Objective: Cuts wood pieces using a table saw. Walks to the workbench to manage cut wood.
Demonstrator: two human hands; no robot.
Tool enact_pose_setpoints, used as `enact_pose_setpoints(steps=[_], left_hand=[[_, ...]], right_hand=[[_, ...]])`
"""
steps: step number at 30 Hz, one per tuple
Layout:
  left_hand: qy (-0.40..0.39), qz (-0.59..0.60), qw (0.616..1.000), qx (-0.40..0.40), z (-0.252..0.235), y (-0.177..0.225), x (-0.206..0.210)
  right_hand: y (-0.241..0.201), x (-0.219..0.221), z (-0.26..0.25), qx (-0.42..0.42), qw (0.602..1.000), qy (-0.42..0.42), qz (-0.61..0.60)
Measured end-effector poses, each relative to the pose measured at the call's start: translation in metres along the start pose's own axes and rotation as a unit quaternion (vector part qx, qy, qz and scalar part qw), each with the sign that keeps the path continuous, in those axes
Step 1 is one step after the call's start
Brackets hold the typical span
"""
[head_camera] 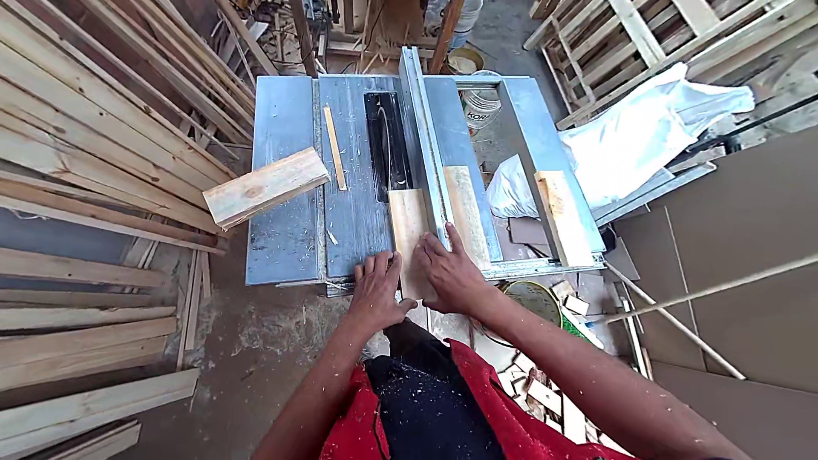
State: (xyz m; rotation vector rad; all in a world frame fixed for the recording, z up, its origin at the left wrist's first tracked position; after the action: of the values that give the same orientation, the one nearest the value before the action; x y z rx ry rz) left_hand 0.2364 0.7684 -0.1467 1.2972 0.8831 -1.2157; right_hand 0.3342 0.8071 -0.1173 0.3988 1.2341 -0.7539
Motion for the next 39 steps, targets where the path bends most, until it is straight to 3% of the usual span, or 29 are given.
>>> enact_pose_setpoints(steps=[6, 11, 13, 19, 23, 29, 32, 39], left_hand=[[0.01, -0.025, 1.0, 0.008, -0.029, -0.009, -0.016], [0.11, 0.018, 0.992, -0.058, -0.048, -0.034, -0.035], [0.171, 0.038, 0.98, -0.099, -0.053, -0.049, -0.045], [0.241, 0.103, 0.954, -0.142, -0.062, -0.131, -0.098], [0.256, 0.115, 0.945, -0.167, -0.057, -0.173, -0.065], [0.302, 0.164, 0.922, -0.18, -0.05, -0.178, -0.06], [0.305, 0.178, 0.917, -0.187, -0.049, -0.182, -0.061], [0.338, 0.169, 0.903, -0.204, -0.047, -0.189, -0.064]], right_hand=[[0.013, -0.016, -0.026, -0.004, 1.0, -0.007, 0.005], [0.036, -0.031, -0.058, -0.007, 1.0, 0.005, 0.01], [0.047, -0.039, -0.078, -0.01, 1.0, 0.014, 0.012], [0.078, -0.058, -0.129, -0.011, 1.0, 0.004, 0.025], [0.1, -0.073, -0.168, -0.012, 0.999, 0.006, 0.035], [0.138, -0.097, -0.227, -0.009, 0.999, 0.013, 0.033], [0.165, -0.117, -0.28, 0.004, 0.999, -0.012, 0.05], [0.197, -0.148, -0.364, -0.063, 0.993, -0.045, 0.085]])
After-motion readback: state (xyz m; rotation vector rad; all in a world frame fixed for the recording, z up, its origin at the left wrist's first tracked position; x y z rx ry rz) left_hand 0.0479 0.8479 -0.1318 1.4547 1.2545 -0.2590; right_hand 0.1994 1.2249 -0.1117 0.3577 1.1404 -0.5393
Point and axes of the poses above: each hand's wrist, its own z-axis away from the middle knuckle, its own x-axis out of the palm, y = z × x, the point moved 10 cm from there along -z, towards the middle knuckle, and after that the axes turned 14 degrees about -z, right-handed, at the moved point
